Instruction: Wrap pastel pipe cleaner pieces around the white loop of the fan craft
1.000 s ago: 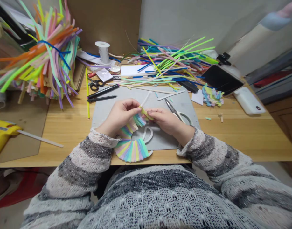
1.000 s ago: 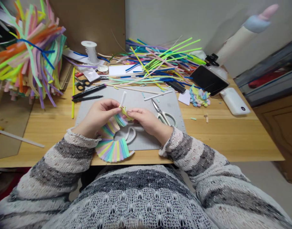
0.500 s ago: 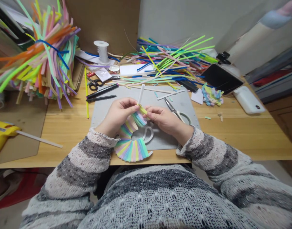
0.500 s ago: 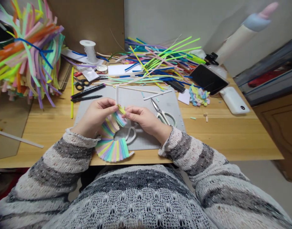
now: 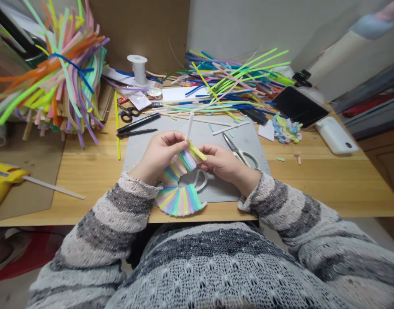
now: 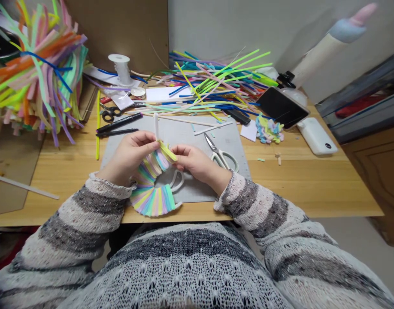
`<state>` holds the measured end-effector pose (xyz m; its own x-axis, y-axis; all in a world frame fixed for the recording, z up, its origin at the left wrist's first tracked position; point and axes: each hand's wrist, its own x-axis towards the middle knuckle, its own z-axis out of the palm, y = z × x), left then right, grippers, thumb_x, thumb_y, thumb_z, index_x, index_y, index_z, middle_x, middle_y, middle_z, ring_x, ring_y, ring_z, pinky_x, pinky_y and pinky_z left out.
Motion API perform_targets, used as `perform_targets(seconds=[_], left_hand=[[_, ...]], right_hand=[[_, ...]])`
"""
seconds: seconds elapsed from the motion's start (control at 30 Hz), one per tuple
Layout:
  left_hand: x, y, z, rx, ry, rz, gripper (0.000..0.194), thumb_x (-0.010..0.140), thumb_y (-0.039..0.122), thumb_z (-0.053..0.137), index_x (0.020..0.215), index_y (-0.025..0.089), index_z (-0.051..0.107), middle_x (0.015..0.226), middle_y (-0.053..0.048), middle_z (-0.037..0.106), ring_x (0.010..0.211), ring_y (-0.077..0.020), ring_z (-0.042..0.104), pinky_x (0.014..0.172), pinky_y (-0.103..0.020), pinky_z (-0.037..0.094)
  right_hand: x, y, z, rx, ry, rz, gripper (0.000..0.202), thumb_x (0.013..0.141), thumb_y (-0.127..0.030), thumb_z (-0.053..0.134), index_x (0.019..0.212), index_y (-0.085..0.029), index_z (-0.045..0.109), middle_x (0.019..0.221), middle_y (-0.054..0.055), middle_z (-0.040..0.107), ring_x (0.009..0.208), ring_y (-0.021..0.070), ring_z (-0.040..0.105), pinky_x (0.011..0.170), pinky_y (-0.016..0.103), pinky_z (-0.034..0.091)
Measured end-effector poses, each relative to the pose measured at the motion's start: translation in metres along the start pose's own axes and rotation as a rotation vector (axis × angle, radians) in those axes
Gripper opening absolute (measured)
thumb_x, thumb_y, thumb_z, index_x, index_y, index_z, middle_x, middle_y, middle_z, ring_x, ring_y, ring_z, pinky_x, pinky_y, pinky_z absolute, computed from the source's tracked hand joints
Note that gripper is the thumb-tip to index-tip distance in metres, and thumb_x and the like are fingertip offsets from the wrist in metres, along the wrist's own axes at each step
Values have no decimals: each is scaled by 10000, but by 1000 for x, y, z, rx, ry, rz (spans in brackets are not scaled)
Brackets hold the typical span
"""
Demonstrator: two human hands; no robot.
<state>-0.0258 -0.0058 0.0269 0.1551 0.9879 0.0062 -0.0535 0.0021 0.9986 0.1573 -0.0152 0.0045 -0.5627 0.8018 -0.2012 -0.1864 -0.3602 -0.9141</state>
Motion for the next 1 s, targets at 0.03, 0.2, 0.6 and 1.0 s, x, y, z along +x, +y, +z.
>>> perform_targets(seconds=[0.03,0.2,0.6,1.0], left_hand=[[0,0,0,-8,0,0,209,603,288,762,703,149,643,677,9,619,631,-108,543,652,-235,455],[1,-4,1,-51,12,-9,220,607,294,766,701,148,631,675,8,613,631,-106,539,655,-235,456],[1,-5,-2,-51,15,-79,242,641,240,740,852,157,654,745,4,625,688,-115,548,681,-242,443],[4,-14,-1,268,87,-143,139,720,284,637,728,146,636,703,-18,635,657,-139,545,668,-274,427]], right_hand=[[0,0,0,-16,1,-3,270,710,-337,739,789,-164,548,641,-54,488,504,45,385,476,201,272],[1,2,2,-89,-14,-38,267,730,-350,717,818,-154,559,642,-59,476,505,40,370,475,201,260],[-37,-68,-3,-1075,168,-180,220,801,-211,556,1020,-196,572,918,42,633,747,154,574,650,287,454],[92,-128,26,-1526,-155,-524,151,815,-115,553,863,-178,681,925,24,677,895,142,580,802,275,393]])
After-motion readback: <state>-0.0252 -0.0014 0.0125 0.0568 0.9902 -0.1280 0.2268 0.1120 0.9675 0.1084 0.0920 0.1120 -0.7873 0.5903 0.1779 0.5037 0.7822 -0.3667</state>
